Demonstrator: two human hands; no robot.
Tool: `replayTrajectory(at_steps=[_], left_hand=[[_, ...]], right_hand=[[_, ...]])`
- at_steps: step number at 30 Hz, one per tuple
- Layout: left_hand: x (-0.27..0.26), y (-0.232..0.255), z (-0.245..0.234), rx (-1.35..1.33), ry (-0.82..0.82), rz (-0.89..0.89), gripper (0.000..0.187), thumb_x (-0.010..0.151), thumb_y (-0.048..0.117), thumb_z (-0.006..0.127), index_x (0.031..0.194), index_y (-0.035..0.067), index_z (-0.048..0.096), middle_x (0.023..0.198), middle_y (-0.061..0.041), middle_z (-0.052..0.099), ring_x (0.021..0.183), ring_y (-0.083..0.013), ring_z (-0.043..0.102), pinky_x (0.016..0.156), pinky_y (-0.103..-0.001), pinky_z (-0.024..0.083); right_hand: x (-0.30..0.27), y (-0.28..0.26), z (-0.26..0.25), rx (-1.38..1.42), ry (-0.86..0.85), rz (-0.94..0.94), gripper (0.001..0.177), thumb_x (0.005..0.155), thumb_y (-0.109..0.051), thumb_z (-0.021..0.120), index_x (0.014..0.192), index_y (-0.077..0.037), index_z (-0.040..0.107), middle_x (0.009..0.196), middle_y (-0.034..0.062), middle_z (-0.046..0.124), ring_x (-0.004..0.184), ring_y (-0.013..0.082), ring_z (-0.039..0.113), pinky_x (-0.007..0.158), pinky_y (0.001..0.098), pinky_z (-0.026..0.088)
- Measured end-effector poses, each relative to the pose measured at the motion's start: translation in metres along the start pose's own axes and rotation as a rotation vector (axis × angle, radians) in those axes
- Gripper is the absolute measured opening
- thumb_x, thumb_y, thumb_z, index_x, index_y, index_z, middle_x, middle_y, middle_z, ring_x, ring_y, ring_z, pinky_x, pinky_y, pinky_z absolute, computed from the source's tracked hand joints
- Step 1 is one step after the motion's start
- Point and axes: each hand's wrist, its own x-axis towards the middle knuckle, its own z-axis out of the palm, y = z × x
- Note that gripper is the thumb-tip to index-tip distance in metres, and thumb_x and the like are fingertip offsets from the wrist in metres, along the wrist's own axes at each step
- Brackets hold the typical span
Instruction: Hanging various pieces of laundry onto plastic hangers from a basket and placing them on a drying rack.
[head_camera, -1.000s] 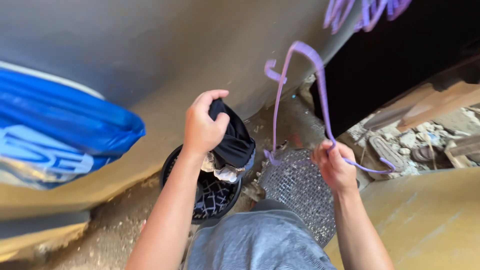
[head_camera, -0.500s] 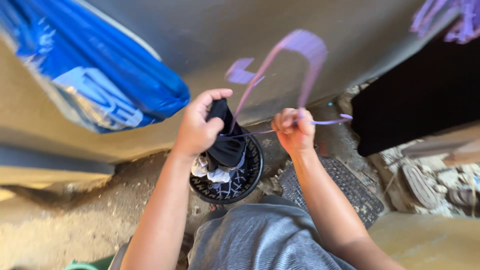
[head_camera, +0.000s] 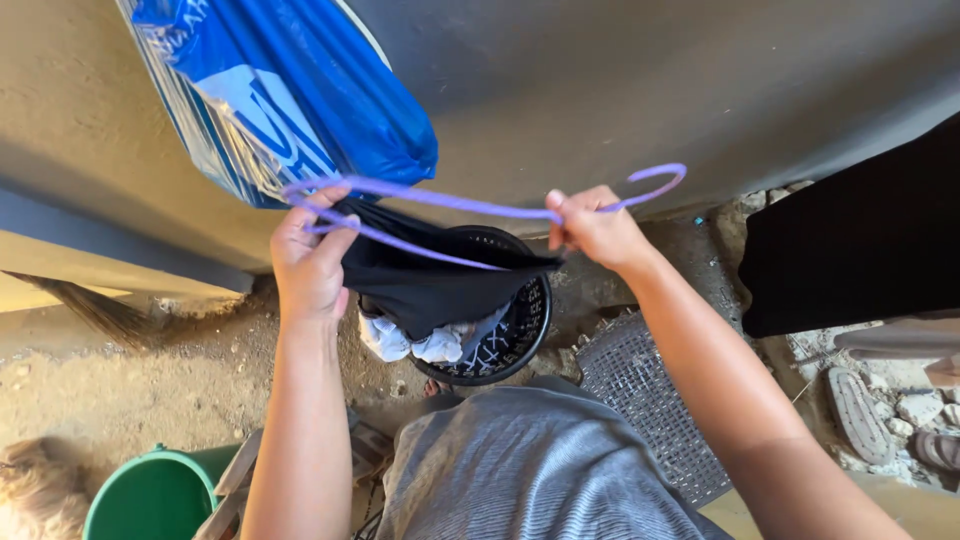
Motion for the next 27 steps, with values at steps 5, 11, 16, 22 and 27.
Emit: replayTrajectory(at_steps=[5,11,16,22,27], left_hand=[[0.006,0.002,-0.017,0.297,0.126,0.145,0.033,0.091,-0.015,0.065,0.120,0.000,0.072,0.120,-0.005,0.069,0.111,-0.0127,0.064,0.101,-0.026,0.049],[0.014,-0.017,-0.048,0.550,0.367,0.159,0.043,0.083,-0.018,0.053,0.116,0.001,0.075,0.117,-0.008,0.070,0.108,-0.0165,0.069,0.099,-0.029,0.054],[0.029,-0.043,-0.045,0.529,0.421,0.177,0.039,0.084,-0.015,0.052,0.113,-0.004,0.075,0.114,-0.013,0.071,0.105,-0.0180,0.071,0.096,-0.029,0.055],[0.045,-0.064,-0.027,0.431,0.547,-0.038,0.032,0.089,-0.006,0.053,0.112,-0.004,0.074,0.108,-0.017,0.075,0.091,-0.0210,0.068,0.085,-0.032,0.052],[0.040,-0.046,0.007,0.800,0.376,0.374,0.032,0.083,-0.008,0.058,0.106,0.001,0.077,0.104,-0.018,0.071,0.101,-0.0298,0.069,0.095,-0.040,0.053]], right_hand=[[-0.006,-0.031,0.016,-0.490,-0.022,0.063,0.061,0.101,-0.049,0.053,0.062,-0.006,0.072,0.048,0.0035,0.053,0.048,0.0142,0.051,0.048,0.0347,0.040],[-0.017,-0.034,0.015,-0.734,-0.057,0.047,0.064,0.102,-0.050,0.051,0.060,-0.004,0.069,0.052,0.0100,0.058,0.052,0.0230,0.059,0.054,0.0409,0.045],[-0.034,-0.062,0.023,-0.882,-0.012,0.180,0.061,0.100,-0.052,0.051,0.066,-0.005,0.071,0.056,0.0131,0.063,0.055,0.0277,0.064,0.057,0.0421,0.050],[-0.043,-0.063,0.022,-0.884,0.032,0.288,0.061,0.098,-0.052,0.053,0.066,-0.004,0.071,0.058,0.0159,0.066,0.057,0.0306,0.067,0.059,0.0427,0.052],[-0.035,-0.023,0.017,-1.099,0.016,0.159,0.061,0.105,-0.048,0.051,0.069,-0.004,0.072,0.063,0.0219,0.063,0.063,0.0406,0.063,0.065,0.0470,0.052]])
